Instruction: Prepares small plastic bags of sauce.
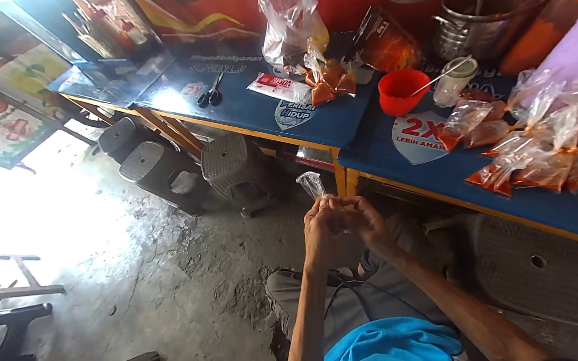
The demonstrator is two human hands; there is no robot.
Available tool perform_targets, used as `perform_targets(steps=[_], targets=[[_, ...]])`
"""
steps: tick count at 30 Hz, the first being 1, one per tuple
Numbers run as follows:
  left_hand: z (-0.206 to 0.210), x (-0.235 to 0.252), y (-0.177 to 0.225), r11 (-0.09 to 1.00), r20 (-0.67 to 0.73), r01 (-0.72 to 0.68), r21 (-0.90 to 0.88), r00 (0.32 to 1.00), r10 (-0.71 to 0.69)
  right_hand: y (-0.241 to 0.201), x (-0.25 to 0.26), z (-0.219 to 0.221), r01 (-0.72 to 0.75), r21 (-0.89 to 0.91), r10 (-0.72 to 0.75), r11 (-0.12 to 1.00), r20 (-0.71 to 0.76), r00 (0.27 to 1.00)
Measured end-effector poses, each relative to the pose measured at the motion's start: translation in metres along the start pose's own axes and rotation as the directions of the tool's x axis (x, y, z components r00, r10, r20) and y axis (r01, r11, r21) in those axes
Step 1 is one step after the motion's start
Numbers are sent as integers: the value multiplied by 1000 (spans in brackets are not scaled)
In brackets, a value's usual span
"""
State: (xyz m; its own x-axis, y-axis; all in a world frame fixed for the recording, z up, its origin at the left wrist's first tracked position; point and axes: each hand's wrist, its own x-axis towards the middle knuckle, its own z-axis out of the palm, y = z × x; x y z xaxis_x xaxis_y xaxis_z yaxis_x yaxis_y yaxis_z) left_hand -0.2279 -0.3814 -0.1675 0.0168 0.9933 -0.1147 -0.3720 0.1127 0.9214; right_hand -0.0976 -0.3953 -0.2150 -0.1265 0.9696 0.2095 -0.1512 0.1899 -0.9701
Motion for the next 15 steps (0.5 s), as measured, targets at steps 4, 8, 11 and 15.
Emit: perform_targets(steps=[4, 8, 11, 15], targets=[[-14, 5, -2, 997, 91, 71, -7, 993, -70, -15, 4, -2, -520, 500, 518, 692, 157, 841], [-8, 4, -12, 994, -5, 17, -103, 1000, -18, -11, 2, -3, -589, 672, 601, 448, 262, 755], [-5, 4, -12, 993, -90, -27, -114, 996, 16, -8, -12, -4, -446, 668, 428, 595, 206, 880], [-1, 3, -12, 995, -75, -58, -82, 996, 52, -3, -15, 0, -235, 315, 240, 920, 23, 970]])
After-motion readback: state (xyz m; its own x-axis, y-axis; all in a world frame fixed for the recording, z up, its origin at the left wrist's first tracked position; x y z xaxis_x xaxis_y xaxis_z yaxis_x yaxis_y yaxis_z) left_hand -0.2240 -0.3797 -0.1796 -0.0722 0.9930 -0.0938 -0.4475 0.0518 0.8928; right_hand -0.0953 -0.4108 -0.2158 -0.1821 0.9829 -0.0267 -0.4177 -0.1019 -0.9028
